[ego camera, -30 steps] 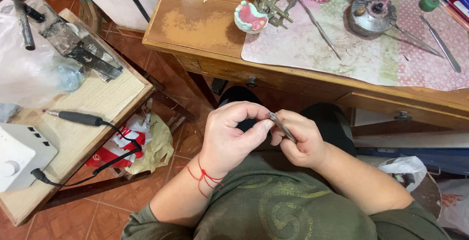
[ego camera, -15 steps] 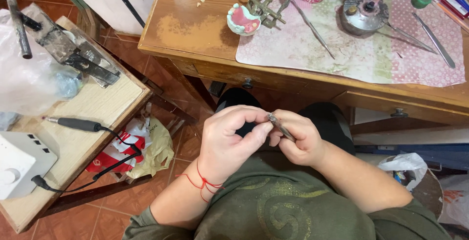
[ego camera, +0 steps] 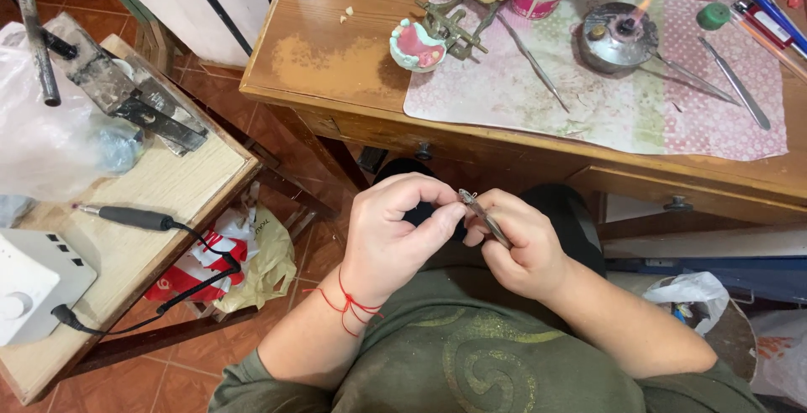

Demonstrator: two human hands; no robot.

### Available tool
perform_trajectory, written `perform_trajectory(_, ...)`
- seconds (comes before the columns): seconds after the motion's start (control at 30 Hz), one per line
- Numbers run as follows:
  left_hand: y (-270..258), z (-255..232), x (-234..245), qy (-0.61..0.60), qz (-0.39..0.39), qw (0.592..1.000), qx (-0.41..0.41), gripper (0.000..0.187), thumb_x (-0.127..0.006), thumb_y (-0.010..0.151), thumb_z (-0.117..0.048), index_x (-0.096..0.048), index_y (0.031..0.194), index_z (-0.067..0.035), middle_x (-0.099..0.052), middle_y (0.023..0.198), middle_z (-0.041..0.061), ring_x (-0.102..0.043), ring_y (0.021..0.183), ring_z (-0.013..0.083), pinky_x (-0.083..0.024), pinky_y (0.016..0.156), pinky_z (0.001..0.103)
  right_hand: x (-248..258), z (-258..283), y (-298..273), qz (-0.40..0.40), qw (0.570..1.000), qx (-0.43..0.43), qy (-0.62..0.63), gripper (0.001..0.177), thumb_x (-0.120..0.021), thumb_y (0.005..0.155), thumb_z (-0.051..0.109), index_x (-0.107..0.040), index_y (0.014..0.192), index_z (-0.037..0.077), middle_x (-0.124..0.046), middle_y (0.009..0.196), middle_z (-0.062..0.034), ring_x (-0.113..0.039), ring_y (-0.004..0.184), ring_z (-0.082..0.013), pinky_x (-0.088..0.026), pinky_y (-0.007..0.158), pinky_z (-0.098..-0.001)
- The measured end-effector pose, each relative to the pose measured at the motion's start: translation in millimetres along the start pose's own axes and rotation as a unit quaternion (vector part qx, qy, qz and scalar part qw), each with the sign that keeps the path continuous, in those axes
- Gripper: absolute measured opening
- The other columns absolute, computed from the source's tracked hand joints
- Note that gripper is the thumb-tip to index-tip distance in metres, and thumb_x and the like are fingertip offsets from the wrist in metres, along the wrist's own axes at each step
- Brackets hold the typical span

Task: The person works on a dental prosthesis, using pliers to adjust a small metal component and a rotary tool to grind a small piece of material. They then fit the prosthesis onto a dental model and use a heated metal tool to apply material to the model.

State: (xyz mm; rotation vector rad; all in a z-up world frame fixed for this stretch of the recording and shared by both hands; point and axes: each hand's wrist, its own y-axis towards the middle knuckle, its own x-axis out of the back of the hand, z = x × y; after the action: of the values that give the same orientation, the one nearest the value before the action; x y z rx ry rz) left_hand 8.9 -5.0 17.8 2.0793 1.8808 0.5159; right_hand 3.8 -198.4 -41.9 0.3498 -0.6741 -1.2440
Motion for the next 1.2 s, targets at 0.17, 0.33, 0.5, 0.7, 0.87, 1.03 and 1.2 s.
perform_trajectory(0.17,12.4,3.5,-5.1,0.010,-0.005,1.000,-0.014,0.005,-0.075,0.088,-0.003,-0.077,0.086,-0.007,-0.073,0.074,0.006,-0.070,0.073,0.0179,-0.057,0.071,0.032,20.3,14.8,11.6,0.073,0.996,-0.016,-0.046,0.029,-0.055,0.088,0.000,-0.066,0.115,-0.006,-0.059,0.135,-0.0321,-0.059,0.125,-0.0507,-0.046,0.102,-0.0584)
perform_trajectory(0.33,25.1,4.5,-13.4,0.015,0.012,1.000,-0.017,0.005,-0.075,0.087,-0.004,-0.077,0.085,-0.009,-0.074,0.075,0.006,-0.071,0.073,0.0201,-0.058,0.071,0.032,88.0,7.9,8.2,0.019,0.983,-0.068,-0.167,0.031,-0.054,0.093,0.005,-0.068,0.119,-0.004,-0.059,0.129,-0.0252,-0.061,0.120,-0.0420,-0.046,0.103,-0.0518)
perform_trajectory(0.5,55.5,27.4,-45.3,0.012,0.029,0.999,-0.022,0.002,-0.075,0.089,-0.009,-0.076,0.090,-0.009,-0.074,0.077,0.009,-0.073,0.075,0.0278,-0.059,0.071,0.038,100.2,-12.5,9.1,-0.017,0.974,-0.125,-0.191,0.027,-0.058,0.087,0.005,-0.076,0.107,0.005,-0.067,0.110,-0.0148,-0.067,0.106,-0.0348,-0.051,0.096,-0.0457)
perform_trajectory(0.7,108.1,58.9,-87.3,0.099,0.056,0.993,-0.026,0.011,-0.069,0.093,-0.010,-0.074,0.099,-0.002,-0.075,0.085,0.019,-0.072,0.081,0.0405,-0.058,0.073,0.049,127.1,-50.9,33.7,-0.057,0.963,-0.162,-0.205,0.023,-0.053,0.083,0.000,-0.072,0.096,0.003,-0.067,0.096,-0.0199,-0.067,0.096,-0.0415,-0.051,0.091,-0.0518)
perform_trajectory(0.87,121.5,88.1,-84.6,0.075,0.001,0.997,-0.037,0.007,-0.073,0.092,-0.007,-0.076,0.098,-0.010,-0.075,0.087,0.010,-0.074,0.085,0.0304,-0.059,0.077,0.040,143.1,-72.4,43.0,-0.114,0.974,-0.145,-0.134,0.020,-0.056,0.080,0.001,-0.072,0.091,0.003,-0.068,0.095,-0.0159,-0.068,0.095,-0.0329,-0.053,0.091,-0.0439)
perform_trajectory(1.03,121.7,90.8,-77.0,0.074,-0.010,0.997,-0.028,0.007,-0.074,0.092,-0.008,-0.077,0.098,-0.011,-0.076,0.088,0.007,-0.074,0.085,0.0263,-0.059,0.079,0.037,148.1,-85.1,36.1,-0.138,0.978,-0.125,-0.091,0.017,-0.057,0.079,0.000,-0.071,0.089,-0.001,-0.067,0.094,-0.0186,-0.068,0.094,-0.0322,-0.053,0.091,-0.0434)
perform_trajectory(1.2,114.1,79.2,-65.7,0.160,0.011,0.986,-0.044,0.007,-0.073,0.094,-0.009,-0.072,0.100,-0.012,-0.076,0.096,0.001,-0.072,0.089,0.0176,-0.055,0.086,0.031,172.9,-65.2,20.1,-0.161,0.969,-0.144,-0.123,0.013,-0.051,0.087,0.003,-0.062,0.094,0.002,-0.063,0.105,-0.0138,-0.062,0.101,-0.0265,-0.050,0.100,-0.0423)
